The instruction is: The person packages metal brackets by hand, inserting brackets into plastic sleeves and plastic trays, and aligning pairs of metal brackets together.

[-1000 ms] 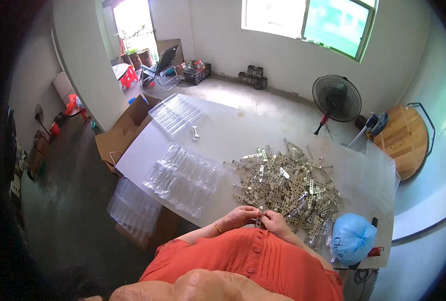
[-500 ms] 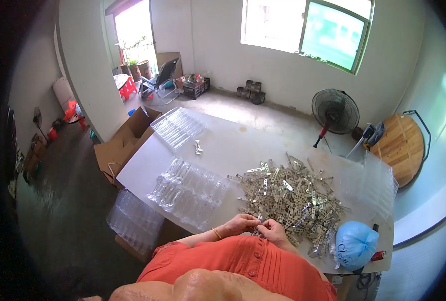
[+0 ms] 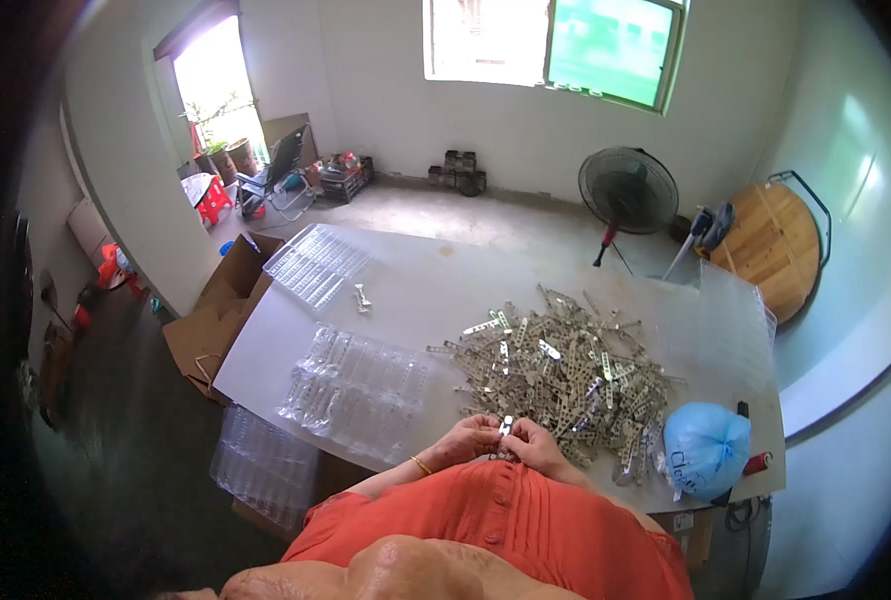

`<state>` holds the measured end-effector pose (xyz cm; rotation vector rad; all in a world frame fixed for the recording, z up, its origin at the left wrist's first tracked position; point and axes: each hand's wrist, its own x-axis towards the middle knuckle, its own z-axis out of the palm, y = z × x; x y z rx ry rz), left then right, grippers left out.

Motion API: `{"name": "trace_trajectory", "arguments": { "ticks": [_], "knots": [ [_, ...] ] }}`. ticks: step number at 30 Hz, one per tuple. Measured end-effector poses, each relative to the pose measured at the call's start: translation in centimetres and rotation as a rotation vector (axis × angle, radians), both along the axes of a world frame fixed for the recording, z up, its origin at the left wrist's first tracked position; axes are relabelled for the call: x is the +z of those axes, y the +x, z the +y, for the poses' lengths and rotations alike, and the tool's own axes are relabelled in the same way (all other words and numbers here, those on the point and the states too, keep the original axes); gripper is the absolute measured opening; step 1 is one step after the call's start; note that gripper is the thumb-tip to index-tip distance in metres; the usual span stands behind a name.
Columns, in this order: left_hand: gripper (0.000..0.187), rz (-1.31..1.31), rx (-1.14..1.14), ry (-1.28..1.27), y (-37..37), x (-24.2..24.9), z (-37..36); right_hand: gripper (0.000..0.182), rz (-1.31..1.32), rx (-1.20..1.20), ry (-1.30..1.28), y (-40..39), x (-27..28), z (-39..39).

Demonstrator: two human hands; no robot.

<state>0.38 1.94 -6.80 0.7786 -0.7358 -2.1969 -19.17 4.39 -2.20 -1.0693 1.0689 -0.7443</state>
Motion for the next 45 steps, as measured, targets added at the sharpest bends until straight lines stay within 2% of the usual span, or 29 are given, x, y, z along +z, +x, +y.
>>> {"name": "trace_trajectory", "arguments": {
  "ticks": [4,8,10,11,12,13,14,17,23,26,33,35,45],
  "knots": [
    [0.03,0.069,-0.044,0.077,-1.1,1.5,0.3,0.012,0.018,-0.01,-0.014,-1.3,-0.2,0.2],
    [0.022,0.063,-0.052,0.049,-2.5,0.5,0.3,0.01,0.038,-0.038,-0.029,-2.7,0.1,0.4],
    [0.02,0.075,-0.053,0.058,-3.1,-0.7,0.2,0.01,0.153,-0.071,-0.101,-3.5,0.2,0.5],
    [0.021,0.131,-0.01,0.056,-3.6,2.5,1.0,0.011,0.159,-0.093,-0.129,-3.7,0.9,0.6],
    [0.016,0.176,-0.05,0.061,-3.8,1.0,0.7,0.015,0.185,-0.128,-0.13,-4.2,0.4,0.6],
    [0.018,0.189,-0.038,0.091,-4.2,2.4,1.0,0.014,0.207,-0.15,-0.185,-4.7,-0.1,0.5],
    [0.019,0.134,0.023,0.148,-4.8,1.0,1.1,0.013,0.23,-0.169,-0.248,-5.2,-0.7,0.6],
    [0.012,0.135,0.118,0.21,-5.2,-0.2,1.3,0.012,0.088,-0.201,-0.097,-5.6,0.4,0.9],
    [0.008,0.165,0.137,0.308,-6.3,0.0,1.7,0.012,0.15,-0.156,-0.073,-6.5,0.6,1.0],
    [0.008,0.164,0.116,0.312,-6.3,0.0,1.7,0.012,0.218,-0.113,-0.066,-6.6,0.1,1.0],
    [0.009,0.143,0.082,0.313,-5.4,0.7,1.7,0.012,0.206,-0.075,-0.066,-5.5,0.6,1.0],
    [0.009,0.144,0.074,0.314,-5.1,1.0,1.7,0.012,0.169,-0.074,0.033,-5.0,1.5,1.1],
    [0.013,0.149,0.005,0.353,-3.2,0.7,1.4,0.011,0.174,-0.087,0.032,-2.8,1.0,1.4]
  ]
}}
